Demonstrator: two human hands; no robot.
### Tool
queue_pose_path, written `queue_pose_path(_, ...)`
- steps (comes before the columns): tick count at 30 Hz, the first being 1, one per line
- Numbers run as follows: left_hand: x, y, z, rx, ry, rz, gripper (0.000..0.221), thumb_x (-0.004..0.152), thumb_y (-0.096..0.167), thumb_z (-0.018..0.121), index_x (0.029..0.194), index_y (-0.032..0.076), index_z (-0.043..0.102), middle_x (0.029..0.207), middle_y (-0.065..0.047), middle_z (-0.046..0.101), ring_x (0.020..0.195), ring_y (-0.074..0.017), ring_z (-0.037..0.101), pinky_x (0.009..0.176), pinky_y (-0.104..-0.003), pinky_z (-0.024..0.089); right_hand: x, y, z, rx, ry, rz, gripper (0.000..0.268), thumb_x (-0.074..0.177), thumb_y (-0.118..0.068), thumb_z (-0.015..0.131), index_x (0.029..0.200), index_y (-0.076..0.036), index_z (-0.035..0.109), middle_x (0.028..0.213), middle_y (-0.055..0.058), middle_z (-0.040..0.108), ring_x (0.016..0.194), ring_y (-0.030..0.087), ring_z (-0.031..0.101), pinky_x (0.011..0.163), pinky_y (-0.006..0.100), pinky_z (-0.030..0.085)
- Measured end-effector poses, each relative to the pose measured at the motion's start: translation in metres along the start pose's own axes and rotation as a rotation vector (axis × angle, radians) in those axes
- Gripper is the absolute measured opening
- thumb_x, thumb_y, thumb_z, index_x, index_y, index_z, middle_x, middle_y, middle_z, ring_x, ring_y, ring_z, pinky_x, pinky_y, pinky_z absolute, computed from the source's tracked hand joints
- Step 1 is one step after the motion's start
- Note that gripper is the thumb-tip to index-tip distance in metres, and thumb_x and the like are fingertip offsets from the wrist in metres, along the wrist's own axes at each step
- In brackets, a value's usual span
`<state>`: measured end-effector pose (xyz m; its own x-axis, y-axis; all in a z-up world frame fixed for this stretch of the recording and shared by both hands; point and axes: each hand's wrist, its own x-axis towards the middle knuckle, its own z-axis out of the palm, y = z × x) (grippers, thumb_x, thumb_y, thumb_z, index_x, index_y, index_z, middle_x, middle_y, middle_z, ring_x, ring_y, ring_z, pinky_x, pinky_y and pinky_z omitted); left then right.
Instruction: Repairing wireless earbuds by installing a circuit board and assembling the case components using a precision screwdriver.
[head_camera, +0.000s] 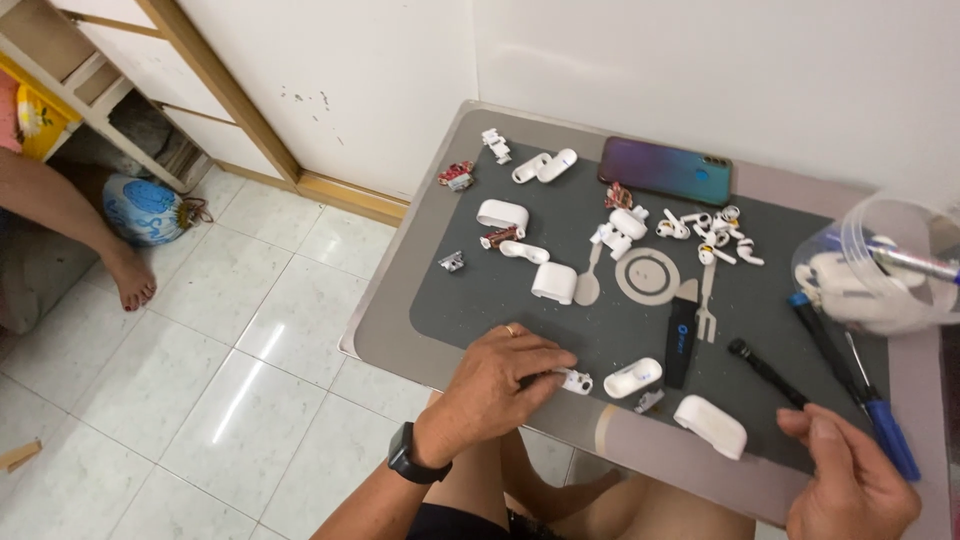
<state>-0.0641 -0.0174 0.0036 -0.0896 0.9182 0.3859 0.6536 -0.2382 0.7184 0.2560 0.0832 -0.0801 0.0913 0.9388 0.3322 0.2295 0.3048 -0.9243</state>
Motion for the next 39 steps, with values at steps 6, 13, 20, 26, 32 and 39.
queue_pose_path(6, -0.003, -0.004, 0.0, -0.03, -0.01, -0.041, 0.018, 0.082, 0.007, 0.072, 0.099, 0.007, 0.079, 0.095, -0.002, 0.078, 0.081, -0.0165, 0.063, 0.077, -0.028, 0.052, 0.001, 0.003, -0.002, -0.12, -0.032, -0.111, 0.017, 0.114, 0.021, 0.053, 0.127, 0.032, 0.057, 0.107, 0.041, 0.062, 0.095, 0.045, 0.066, 0.099, 0.05, 0.058)
queue_pose_path(13, -0.002, -0.006, 0.0, 0.0, -0.034, -0.012, 0.017, 0.083, 0.006, 0.075, 0.098, 0.011, 0.08, 0.096, 0.0, 0.078, 0.081, -0.0161, 0.062, 0.079, -0.029, 0.051, 0.002, 0.005, -0.004, -0.142, -0.036, -0.065, 0.016, 0.114, 0.021, 0.052, 0.125, 0.031, 0.058, 0.104, 0.04, 0.062, 0.094, 0.043, 0.066, 0.098, 0.049, 0.057)
queue_pose_path(20, 0.0, -0.006, 0.001, 0.02, -0.001, 0.005, 0.018, 0.083, 0.004, 0.073, 0.1, 0.008, 0.079, 0.095, -0.002, 0.076, 0.08, -0.0166, 0.061, 0.075, -0.029, 0.049, 0.006, 0.006, -0.012, -0.197, -0.102, -0.058, 0.017, 0.115, 0.022, 0.048, 0.126, 0.033, 0.054, 0.105, 0.045, 0.061, 0.099, 0.049, 0.066, 0.098, 0.056, 0.057)
queue_pose_path(26, -0.004, -0.041, -0.024, 0.189, 0.404, -0.068, 0.03, 0.078, -0.003, 0.073, 0.106, 0.007, 0.071, 0.117, -0.008, 0.07, 0.093, -0.0219, 0.067, 0.082, -0.033, 0.054, 0.014, 0.03, -0.03, -0.33, -0.22, 0.061, 0.019, 0.121, 0.014, 0.046, 0.128, 0.029, 0.055, 0.108, 0.043, 0.064, 0.108, 0.05, 0.066, 0.099, 0.055, 0.054)
queue_pose_path(32, 0.029, -0.075, -0.074, 0.55, 0.067, -0.242, 0.051, 0.083, 0.016, 0.072, 0.132, 0.007, 0.061, 0.129, -0.009, 0.063, 0.099, -0.029, 0.066, 0.083, -0.038, 0.054, 0.008, -0.012, -0.004, -0.439, -0.16, 0.089, 0.019, 0.115, 0.014, 0.049, 0.125, 0.027, 0.058, 0.107, 0.04, 0.067, 0.105, 0.048, 0.068, 0.096, 0.056, 0.056)
queue_pose_path(39, 0.069, -0.109, -0.089, 0.601, 0.001, -0.14, 0.028, 0.088, 0.009, 0.064, 0.115, 0.005, 0.072, 0.101, -0.009, 0.072, 0.079, -0.0301, 0.067, 0.069, -0.039, 0.053, 0.004, -0.026, 0.014, -0.109, 0.056, 0.121, 0.014, 0.104, 0.019, 0.055, 0.115, 0.024, 0.062, 0.096, 0.033, 0.065, 0.088, 0.035, 0.067, 0.091, 0.038, 0.055)
